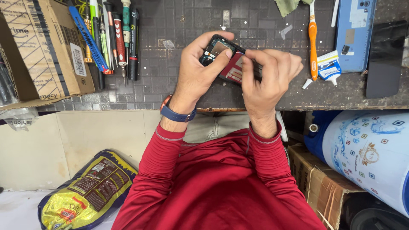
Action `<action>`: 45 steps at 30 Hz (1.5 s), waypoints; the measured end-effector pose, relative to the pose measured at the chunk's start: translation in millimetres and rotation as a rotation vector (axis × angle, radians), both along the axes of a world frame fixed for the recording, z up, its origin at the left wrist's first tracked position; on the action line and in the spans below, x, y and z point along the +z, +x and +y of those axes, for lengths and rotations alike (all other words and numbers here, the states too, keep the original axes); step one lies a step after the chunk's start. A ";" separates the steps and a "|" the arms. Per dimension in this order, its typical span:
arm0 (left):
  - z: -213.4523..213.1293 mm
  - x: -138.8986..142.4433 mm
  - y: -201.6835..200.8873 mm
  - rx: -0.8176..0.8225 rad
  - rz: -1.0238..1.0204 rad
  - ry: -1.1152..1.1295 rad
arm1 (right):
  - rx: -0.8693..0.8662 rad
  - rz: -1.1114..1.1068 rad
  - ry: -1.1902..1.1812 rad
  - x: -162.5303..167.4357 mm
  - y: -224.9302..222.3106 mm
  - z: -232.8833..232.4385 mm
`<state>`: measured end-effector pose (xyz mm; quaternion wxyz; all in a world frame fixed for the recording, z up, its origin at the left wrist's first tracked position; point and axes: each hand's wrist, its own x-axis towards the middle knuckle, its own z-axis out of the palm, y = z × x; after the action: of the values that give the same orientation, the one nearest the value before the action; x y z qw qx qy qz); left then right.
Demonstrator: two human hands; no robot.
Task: The person applies adhesive to a smartphone frame, then uses a metal spudger to pry and separate the screen assembly. They place the motherboard into the frame, wipe it with a cloth, and use tweezers to connect ribbon cables and adjust internal components.
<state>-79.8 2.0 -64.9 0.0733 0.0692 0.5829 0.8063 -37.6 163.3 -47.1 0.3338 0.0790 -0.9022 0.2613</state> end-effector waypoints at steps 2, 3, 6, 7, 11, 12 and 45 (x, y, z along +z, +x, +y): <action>-1.1 0.3 0.4 0.000 0.021 -0.028 | -0.003 0.010 0.000 0.2 -0.6 -1.1; -1.5 0.3 0.7 -0.001 0.032 -0.042 | -0.005 0.015 0.000 0.6 -0.8 -1.5; -1.5 -0.6 1.1 -0.012 0.031 -0.017 | 0.000 0.020 -0.003 2.2 -1.0 -2.3; -1.6 -1.0 1.0 -0.013 0.033 -0.018 | 0.005 0.021 -0.007 2.7 -1.1 -2.8; -1.2 -2.9 0.3 -0.013 0.043 -0.006 | 0.022 0.022 -0.015 4.4 -2.0 -5.8; -0.8 -3.2 0.2 -0.012 0.047 0.003 | 0.026 0.023 -0.014 4.6 -2.3 -6.8; -1.8 0.6 3.0 -0.009 0.070 -0.059 | 0.005 0.057 -0.042 1.5 -1.4 -12.2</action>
<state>-76.8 0.2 -64.3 0.0586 0.0979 0.6083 0.7855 -39.0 151.0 -45.6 0.3600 0.0817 -0.8866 0.2786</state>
